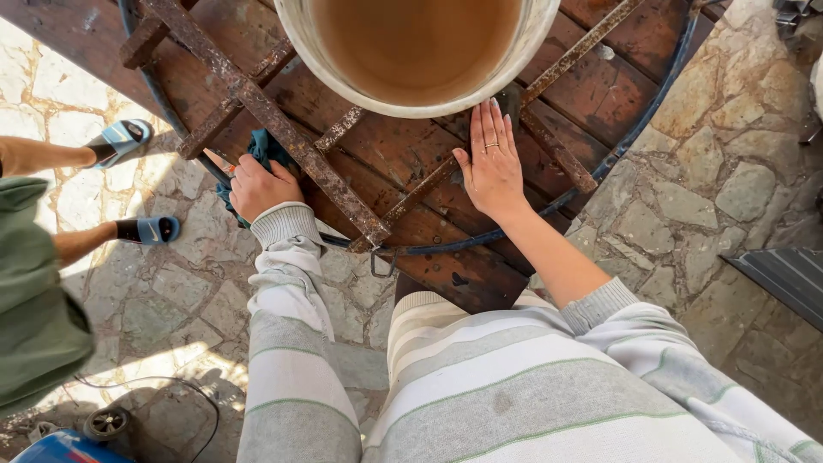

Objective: Sanding and cleaning a metal frame using sandpaper and a wet cloth

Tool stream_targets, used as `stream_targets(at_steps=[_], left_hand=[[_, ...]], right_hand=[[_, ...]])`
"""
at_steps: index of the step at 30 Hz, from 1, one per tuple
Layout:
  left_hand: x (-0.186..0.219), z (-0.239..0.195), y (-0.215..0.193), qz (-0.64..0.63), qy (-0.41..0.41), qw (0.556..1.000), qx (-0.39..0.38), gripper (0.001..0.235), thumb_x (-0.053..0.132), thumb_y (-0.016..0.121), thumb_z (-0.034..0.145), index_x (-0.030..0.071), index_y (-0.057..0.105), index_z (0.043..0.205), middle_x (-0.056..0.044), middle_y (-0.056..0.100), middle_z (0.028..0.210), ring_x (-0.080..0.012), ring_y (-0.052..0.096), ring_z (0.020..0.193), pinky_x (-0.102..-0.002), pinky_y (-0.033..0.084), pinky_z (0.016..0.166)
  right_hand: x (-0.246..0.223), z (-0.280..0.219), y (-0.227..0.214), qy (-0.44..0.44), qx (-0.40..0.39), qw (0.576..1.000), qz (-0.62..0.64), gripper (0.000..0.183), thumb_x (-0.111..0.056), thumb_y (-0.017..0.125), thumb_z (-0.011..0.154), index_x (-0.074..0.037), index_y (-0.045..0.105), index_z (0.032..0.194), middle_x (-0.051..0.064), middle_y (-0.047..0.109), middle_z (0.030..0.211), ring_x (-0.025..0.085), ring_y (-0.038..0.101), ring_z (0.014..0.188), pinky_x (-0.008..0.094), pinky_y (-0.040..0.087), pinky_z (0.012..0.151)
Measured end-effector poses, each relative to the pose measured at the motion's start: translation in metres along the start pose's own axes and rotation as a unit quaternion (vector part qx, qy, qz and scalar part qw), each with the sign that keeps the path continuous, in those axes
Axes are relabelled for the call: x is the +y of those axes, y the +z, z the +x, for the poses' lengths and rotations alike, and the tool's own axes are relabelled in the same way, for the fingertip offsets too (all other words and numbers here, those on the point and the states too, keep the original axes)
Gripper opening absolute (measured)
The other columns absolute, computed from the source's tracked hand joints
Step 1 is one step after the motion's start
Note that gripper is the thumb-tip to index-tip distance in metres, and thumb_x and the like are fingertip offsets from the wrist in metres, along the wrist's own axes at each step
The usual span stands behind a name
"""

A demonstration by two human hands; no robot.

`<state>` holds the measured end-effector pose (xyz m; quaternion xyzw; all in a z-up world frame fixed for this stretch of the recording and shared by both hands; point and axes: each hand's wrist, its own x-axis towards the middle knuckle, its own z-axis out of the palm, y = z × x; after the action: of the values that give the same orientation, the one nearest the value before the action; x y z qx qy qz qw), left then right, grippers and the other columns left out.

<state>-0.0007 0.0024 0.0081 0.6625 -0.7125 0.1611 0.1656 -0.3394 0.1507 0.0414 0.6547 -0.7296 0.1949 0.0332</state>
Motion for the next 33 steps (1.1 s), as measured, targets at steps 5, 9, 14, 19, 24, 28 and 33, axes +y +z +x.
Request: stream_targets(at_steps=[5, 9, 14, 19, 24, 28, 33], left_hand=[[-0.003, -0.001, 0.010, 0.009, -0.001, 1.000, -0.005, 0.030, 0.031, 0.060, 0.094, 0.005, 0.056, 0.110, -0.009, 0.061, 0.088, -0.0305, 0.067, 0.083, -0.042, 0.053, 0.080], [-0.005, -0.003, 0.020, 0.018, -0.011, 1.000, 0.014, 0.029, 0.034, 0.060, 0.093, 0.009, 0.056, 0.108, -0.005, 0.058, 0.085, -0.0282, 0.065, 0.082, -0.040, 0.052, 0.079], [-0.004, -0.003, 0.017, 0.002, -0.017, 1.000, 0.013, 0.029, 0.034, 0.060, 0.092, 0.009, 0.056, 0.107, -0.005, 0.057, 0.084, -0.0284, 0.065, 0.081, -0.041, 0.053, 0.078], [0.001, -0.005, 0.014, -0.003, -0.036, 0.999, 0.020, 0.025, 0.034, 0.059, 0.094, 0.011, 0.057, 0.106, -0.002, 0.053, 0.080, -0.0248, 0.063, 0.076, -0.038, 0.053, 0.075], [-0.003, -0.007, 0.032, 0.018, -0.022, 0.995, 0.096, 0.029, 0.041, 0.060, 0.085, 0.015, 0.057, 0.097, -0.002, 0.050, 0.077, -0.0249, 0.059, 0.071, -0.040, 0.049, 0.067], [-0.001, -0.006, 0.027, 0.005, -0.027, 0.995, 0.094, 0.029, 0.041, 0.059, 0.086, 0.015, 0.058, 0.098, -0.001, 0.049, 0.077, -0.0235, 0.058, 0.069, -0.037, 0.048, 0.065], [-0.002, -0.011, 0.036, -0.006, -0.022, 0.996, 0.085, 0.039, 0.044, 0.065, 0.080, 0.013, 0.059, 0.103, -0.002, 0.050, 0.080, -0.0255, 0.058, 0.071, -0.040, 0.047, 0.064]], right_hand=[[-0.001, 0.000, 0.000, 0.019, -0.007, 1.000, 0.000, 0.062, -0.036, 0.039, 0.114, 0.009, 0.030, 0.157, 0.028, 0.027, 0.163, 0.038, 0.020, 0.154, 0.046, 0.010, 0.127], [-0.054, -0.007, 0.015, 0.017, -0.086, 0.994, 0.058, 0.068, -0.047, 0.024, 0.110, 0.003, 0.027, 0.157, 0.025, 0.024, 0.164, 0.031, 0.019, 0.154, 0.044, 0.008, 0.128], [-0.059, -0.046, -0.002, -0.189, 0.005, 0.975, 0.113, 0.067, -0.047, 0.041, 0.106, 0.000, 0.039, 0.154, 0.019, 0.035, 0.162, 0.031, 0.032, 0.151, 0.045, 0.022, 0.126], [-0.003, -0.015, -0.006, -0.147, 0.063, 0.987, 0.001, 0.058, -0.033, 0.038, 0.113, 0.008, 0.040, 0.154, 0.023, 0.036, 0.161, 0.035, 0.033, 0.149, 0.044, 0.024, 0.124], [-0.103, -0.053, -0.007, -0.260, 0.028, 0.953, 0.152, 0.060, -0.043, 0.039, 0.107, 0.001, 0.051, 0.147, 0.017, 0.047, 0.156, 0.031, 0.044, 0.144, 0.043, 0.033, 0.123], [-0.046, -0.034, -0.005, -0.255, 0.020, 0.962, 0.098, 0.063, -0.042, 0.031, 0.109, 0.002, 0.046, 0.151, 0.021, 0.045, 0.156, 0.035, 0.043, 0.144, 0.045, 0.034, 0.120], [-0.113, -0.039, -0.007, -0.279, 0.002, 0.944, 0.176, 0.057, -0.038, 0.040, 0.108, 0.001, 0.048, 0.149, 0.017, 0.045, 0.157, 0.032, 0.044, 0.144, 0.044, 0.034, 0.122]])
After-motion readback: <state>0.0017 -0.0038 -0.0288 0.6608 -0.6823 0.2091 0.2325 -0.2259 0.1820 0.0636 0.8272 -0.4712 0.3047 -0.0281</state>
